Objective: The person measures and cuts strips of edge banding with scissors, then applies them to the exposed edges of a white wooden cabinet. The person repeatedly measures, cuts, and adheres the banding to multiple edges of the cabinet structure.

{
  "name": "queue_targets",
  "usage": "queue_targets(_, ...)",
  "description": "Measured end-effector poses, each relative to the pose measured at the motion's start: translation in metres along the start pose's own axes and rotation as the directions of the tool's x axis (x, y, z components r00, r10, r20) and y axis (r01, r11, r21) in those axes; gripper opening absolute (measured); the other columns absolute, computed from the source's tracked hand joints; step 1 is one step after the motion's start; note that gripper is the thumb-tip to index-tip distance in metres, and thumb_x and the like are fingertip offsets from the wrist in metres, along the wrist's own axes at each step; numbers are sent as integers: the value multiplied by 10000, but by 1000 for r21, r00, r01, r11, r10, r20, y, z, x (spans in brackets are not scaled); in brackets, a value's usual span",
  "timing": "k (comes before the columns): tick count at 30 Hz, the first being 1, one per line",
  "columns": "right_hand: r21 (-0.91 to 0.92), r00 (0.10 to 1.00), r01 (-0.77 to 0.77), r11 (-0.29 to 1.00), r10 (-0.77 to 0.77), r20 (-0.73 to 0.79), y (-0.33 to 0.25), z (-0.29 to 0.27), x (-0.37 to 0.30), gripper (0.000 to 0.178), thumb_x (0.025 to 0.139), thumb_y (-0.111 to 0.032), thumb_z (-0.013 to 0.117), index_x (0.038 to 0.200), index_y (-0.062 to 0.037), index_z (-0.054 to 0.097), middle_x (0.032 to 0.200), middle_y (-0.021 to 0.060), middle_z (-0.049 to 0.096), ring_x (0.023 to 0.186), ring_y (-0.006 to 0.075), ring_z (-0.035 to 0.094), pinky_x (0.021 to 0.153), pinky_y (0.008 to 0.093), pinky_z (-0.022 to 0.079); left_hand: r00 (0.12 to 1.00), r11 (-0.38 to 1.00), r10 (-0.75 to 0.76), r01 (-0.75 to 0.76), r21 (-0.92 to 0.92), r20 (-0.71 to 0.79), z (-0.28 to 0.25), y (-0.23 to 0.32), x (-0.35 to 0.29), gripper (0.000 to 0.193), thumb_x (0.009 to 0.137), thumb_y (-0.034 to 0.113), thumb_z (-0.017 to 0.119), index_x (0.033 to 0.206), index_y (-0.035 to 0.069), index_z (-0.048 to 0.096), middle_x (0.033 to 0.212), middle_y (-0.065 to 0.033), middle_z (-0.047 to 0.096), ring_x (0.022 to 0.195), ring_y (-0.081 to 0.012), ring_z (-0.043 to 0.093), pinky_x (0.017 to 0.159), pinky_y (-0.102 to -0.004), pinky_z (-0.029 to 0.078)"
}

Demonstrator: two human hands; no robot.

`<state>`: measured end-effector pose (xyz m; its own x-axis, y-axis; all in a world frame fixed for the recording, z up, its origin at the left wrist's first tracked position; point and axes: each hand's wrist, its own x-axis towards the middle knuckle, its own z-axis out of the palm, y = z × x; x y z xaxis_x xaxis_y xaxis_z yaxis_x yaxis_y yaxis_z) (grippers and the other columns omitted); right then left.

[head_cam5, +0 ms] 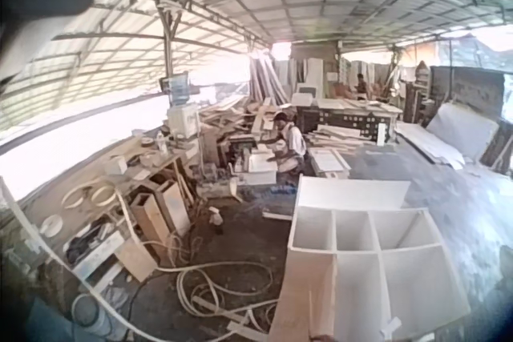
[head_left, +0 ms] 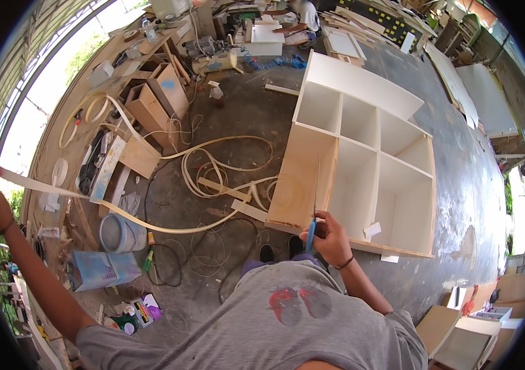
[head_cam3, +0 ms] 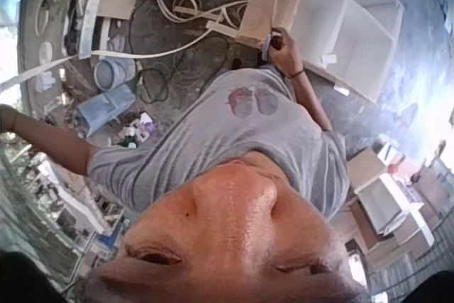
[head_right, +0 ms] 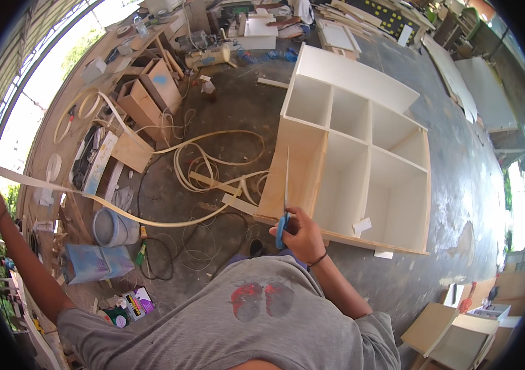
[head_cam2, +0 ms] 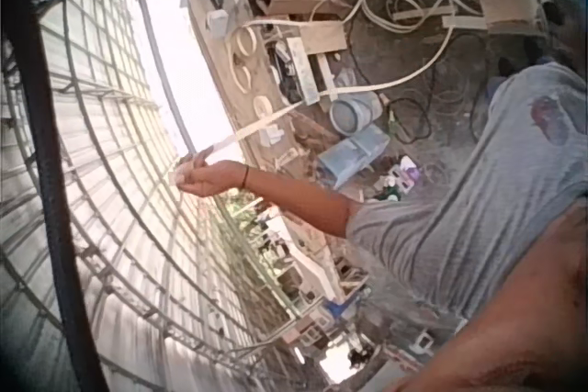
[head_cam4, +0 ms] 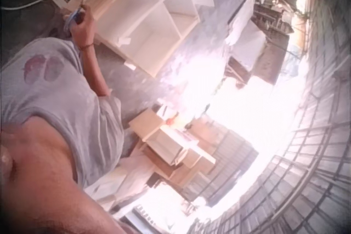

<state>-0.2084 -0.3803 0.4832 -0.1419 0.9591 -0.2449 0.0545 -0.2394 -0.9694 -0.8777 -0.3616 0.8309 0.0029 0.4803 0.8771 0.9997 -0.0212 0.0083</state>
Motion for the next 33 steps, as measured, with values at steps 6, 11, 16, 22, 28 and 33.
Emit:
queue_targets(6, 36, 997, 82, 996, -81, -11, 1, 5, -9, 459, 832, 91, 619, 1250, 1, 452, 941, 103, 645, 883, 159, 664, 822, 283, 552, 485, 507, 72, 734, -451, 871, 141, 224, -147, 370, 980, 319, 436, 996, -8, 609, 818, -41, 669, 732, -102, 554, 692, -248, 435)
queue_targets(11, -61, 994, 58, 996, -53, 91, 1, 1, -23, 429, 836, 54, 656, 1234, 15, 501, 898, 76, 657, 831, 138, 664, 791, 271, 545, 358, 77, 243, 919, -386, 901, 181, 337, -240, 282, 1026, 242, 456, 1017, -6, 589, 722, -18, 573, 681, -108, 585, 666, -246, 471)
queue_targets(16, -83, 996, -28, 996, 35, 87, 12, -4, -44, 489, 813, -56, 748, 1252, 14, 544, 824, 29, 644, 749, 81, 618, 708, 229, 503, 242, -120, 357, 970, -213, 902, 186, 401, -257, 264, 1024, 242, 459, 1014, 4, 574, 687, 3, 516, 561, -60, 505, 502, -203, 405)
queue_targets(22, 87, 977, -55, 995, 35, 211, 11, -7, -49, 608, 802, -210, 797, 1294, -2, 507, 862, 8, 603, 838, 78, 574, 755, 237, 474, 224, -11, 514, 967, -254, 828, 181, 417, -245, 239, 1009, 229, 483, 899, 35, 568, 685, 11, 549, 543, -40, 474, 491, -195, 382)
queue_targets(28, 135, 928, -59, 989, 5, 373, 2, -1, -43, 616, 816, -228, 787, 1296, -5, 472, 947, 27, 589, 944, 110, 584, 843, 270, 481, 214, 121, 486, 944, -308, 847, 170, 422, -233, 240, 992, 208, 503, 837, 36, 565, 703, 8, 594, 565, -34, 496, 522, -193, 397)
queue_targets(33, 180, 927, -108, 978, 34, 373, -19, 3, -50, 536, 812, -220, 789, 1221, 2, 522, 885, 11, 591, 854, 79, 574, 769, 232, 467, 213, 170, 512, 925, -341, 832, 164, 423, -233, 216, 970, 186, 535, 828, 28, 568, 675, 22, 561, 591, -22, 467, 523, -196, 366)
